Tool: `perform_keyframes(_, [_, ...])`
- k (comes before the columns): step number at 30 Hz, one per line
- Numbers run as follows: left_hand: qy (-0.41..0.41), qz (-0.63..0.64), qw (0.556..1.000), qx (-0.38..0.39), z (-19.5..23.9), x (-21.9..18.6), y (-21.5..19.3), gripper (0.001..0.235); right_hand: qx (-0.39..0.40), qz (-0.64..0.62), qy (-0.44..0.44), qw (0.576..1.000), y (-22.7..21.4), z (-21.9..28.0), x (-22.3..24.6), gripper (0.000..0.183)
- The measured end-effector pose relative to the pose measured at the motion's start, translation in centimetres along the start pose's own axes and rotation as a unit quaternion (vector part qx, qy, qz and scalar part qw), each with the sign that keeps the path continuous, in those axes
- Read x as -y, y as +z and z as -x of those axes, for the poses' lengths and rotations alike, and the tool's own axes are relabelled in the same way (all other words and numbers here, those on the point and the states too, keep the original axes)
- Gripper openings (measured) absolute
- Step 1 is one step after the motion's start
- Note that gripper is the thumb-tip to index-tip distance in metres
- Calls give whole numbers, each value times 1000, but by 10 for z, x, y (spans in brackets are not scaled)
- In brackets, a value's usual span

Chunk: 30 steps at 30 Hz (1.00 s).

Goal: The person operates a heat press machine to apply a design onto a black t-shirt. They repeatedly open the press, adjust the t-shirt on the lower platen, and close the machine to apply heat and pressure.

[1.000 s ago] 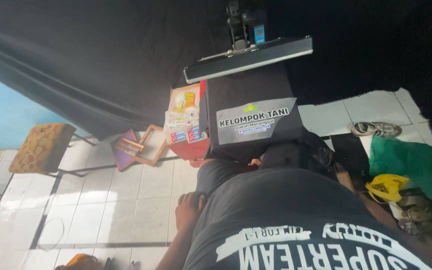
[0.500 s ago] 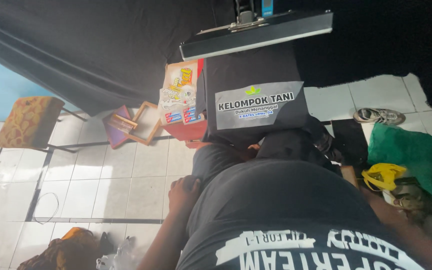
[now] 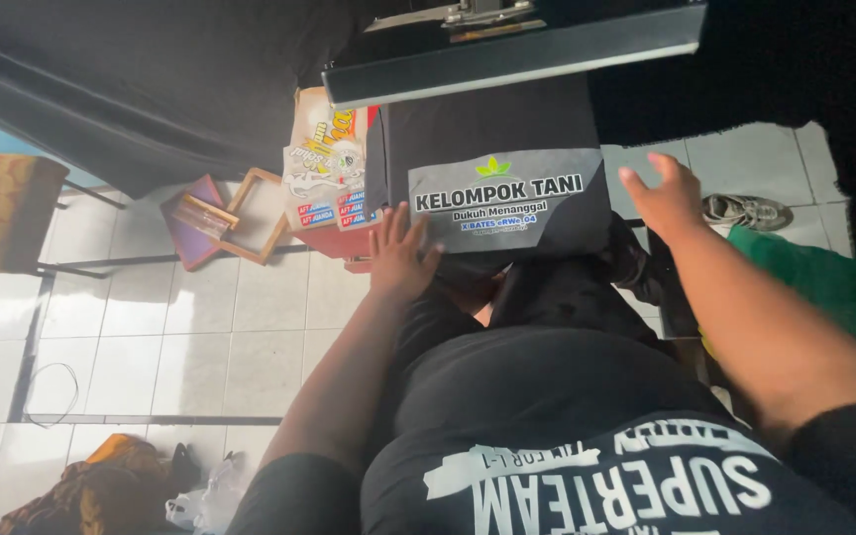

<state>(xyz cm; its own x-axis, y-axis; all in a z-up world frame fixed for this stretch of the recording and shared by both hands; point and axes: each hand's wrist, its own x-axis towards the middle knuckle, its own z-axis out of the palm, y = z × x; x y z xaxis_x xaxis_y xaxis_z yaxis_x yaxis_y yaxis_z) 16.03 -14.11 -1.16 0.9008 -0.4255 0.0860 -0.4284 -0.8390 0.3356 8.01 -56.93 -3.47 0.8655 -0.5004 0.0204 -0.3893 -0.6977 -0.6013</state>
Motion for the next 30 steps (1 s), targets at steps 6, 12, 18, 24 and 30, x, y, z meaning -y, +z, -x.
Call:
perform_keyframes(6, [-11, -23, 994, 106, 2, -5, 3, 76, 60, 21, 65, 996, 58, -37, 39, 69])
perform_keyframes(12, [-6, -28, 993, 113, -2, 21, 39, 68, -190, 45, -97, 976, 88, -20, 47, 33])
perform_keyframes(18, [31, -32, 999, -30, -15, 38, 60, 65, -215, -33, -474, 854, 30, -34, 81, 37])
perform_keyframes(24, [47, -110, 991, -53, -50, 23, 29, 60, -151, -1, -267, 952, 25, -72, 72, 20])
perform_keyframes(30, [-14, -67, 991, 114, -65, 9, 2, 71, -148, 143, -337, 919, 89, -26, 70, 35])
